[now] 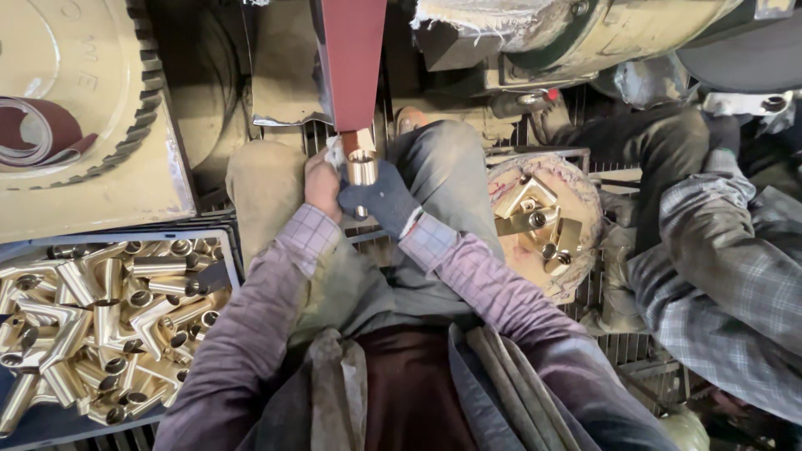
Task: The person polishes metal elbow-shaped parts by holding them against a rotating sanding belt, turning them to reach different surfaces, and then places the finished parts into a container.
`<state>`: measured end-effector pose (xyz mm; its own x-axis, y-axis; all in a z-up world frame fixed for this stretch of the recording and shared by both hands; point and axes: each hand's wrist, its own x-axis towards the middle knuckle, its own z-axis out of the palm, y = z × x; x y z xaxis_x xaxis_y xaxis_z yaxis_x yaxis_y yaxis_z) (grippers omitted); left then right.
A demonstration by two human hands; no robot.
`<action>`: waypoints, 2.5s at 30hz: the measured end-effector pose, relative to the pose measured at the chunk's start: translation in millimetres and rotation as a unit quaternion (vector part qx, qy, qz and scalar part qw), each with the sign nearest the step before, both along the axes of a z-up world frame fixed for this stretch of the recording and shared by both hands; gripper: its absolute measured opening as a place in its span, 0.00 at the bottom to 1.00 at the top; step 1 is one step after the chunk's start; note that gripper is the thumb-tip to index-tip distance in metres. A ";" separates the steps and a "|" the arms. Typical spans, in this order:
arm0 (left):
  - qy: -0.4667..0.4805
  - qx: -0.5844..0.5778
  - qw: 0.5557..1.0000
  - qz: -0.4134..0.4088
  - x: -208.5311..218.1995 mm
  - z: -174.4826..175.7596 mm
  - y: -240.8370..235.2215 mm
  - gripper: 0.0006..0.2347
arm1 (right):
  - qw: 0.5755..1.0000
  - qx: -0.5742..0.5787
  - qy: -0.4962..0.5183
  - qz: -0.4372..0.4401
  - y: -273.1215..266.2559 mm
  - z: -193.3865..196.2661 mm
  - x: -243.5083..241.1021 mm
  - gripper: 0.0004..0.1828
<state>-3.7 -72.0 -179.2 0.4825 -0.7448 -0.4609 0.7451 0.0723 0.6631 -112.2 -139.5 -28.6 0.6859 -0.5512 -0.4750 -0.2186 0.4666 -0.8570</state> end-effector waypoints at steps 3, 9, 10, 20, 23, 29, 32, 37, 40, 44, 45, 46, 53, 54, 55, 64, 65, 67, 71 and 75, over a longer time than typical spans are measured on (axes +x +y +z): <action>-0.006 0.035 0.999 -0.004 2.4 10.6 -1.0 0.18 | 1.000 0.018 -0.011 -0.004 1.0 4.6 2.4 0.08; -0.399 0.001 0.914 -0.065 11.8 18.3 0.0 0.11 | 0.999 0.019 0.031 -0.018 -11.5 -11.1 18.8 0.06; -0.576 0.035 0.813 -0.082 14.2 10.9 -0.6 0.09 | 0.999 0.027 0.026 -0.023 -13.8 -14.8 20.6 0.06; -0.109 0.012 0.994 -0.010 2.5 -58.3 -2.4 0.10 | 0.995 -0.059 -0.027 0.069 -27.1 -44.6 19.0 0.10; -0.036 -0.010 0.999 0.017 6.5 -39.3 -8.3 0.09 | 0.998 0.059 -0.016 -0.016 -21.0 -28.6 20.1 0.05; -0.028 0.009 0.999 0.019 3.2 5.6 -1.8 0.18 | 1.000 -0.021 0.002 0.018 1.3 -1.5 2.7 0.10; -0.026 0.021 0.999 0.010 4.3 13.4 2.5 0.18 | 0.999 0.020 0.030 0.001 -1.9 -9.3 11.0 0.09; -0.445 0.106 0.883 -0.101 12.3 -0.7 2.5 0.10 | 0.998 0.047 0.038 -0.004 -14.8 -25.8 22.0 0.09; -0.178 0.058 0.982 -0.007 9.2 -30.9 -2.0 0.10 | 0.999 0.038 0.013 -0.006 -19.8 -37.2 26.8 0.10; -0.582 0.094 0.806 -0.062 11.2 -58.9 17.1 0.07 | 0.997 0.070 0.031 -0.011 -24.1 -48.7 27.8 0.08; -0.539 0.103 0.833 -0.071 8.6 -62.1 16.4 0.07 | 0.998 0.066 0.024 -0.001 -24.4 -50.4 26.9 0.08; -0.497 0.112 0.857 -0.076 9.7 -63.4 13.7 0.07 | 0.998 0.060 0.015 0.011 -25.9 -51.3 26.8 0.08; -0.020 0.003 0.998 0.062 0.9 -40.6 -3.1 0.09 | 0.999 0.021 0.005 0.031 -12.9 -25.4 11.1 0.06; -0.028 0.043 0.997 0.060 -0.8 -29.1 -2.1 0.12 | 0.999 0.008 0.001 0.036 -8.1 -19.4 7.4 0.06; -0.036 0.084 0.994 0.058 -0.9 -17.2 -2.8 0.14 | 0.999 -0.006 -0.004 0.041 -3.5 -14.2 3.7 0.08; -0.436 0.096 0.891 -0.084 7.5 -7.9 4.7 0.09 | 0.999 0.026 0.030 0.034 -18.2 -21.4 22.2 0.08; -0.510 0.095 0.853 -0.063 7.8 -23.7 6.7 0.07 | 0.998 0.018 0.032 0.045 -21.4 -26.5 23.9 0.08; -0.646 0.091 0.758 -0.022 7.5 -60.6 14.7 0.05 | 0.998 0.023 0.038 0.042 -25.6 -40.3 25.2 0.08; -0.430 0.102 0.897 -0.011 0.2 -100.6 21.2 0.06 | 0.996 0.082 0.035 0.030 -28.7 -72.2 24.4 0.07; -0.050 0.028 0.997 0.042 -1.7 -77.3 4.0 0.11 | 0.970 -0.175 -0.006 0.167 -35.1 -71.7 19.4 0.05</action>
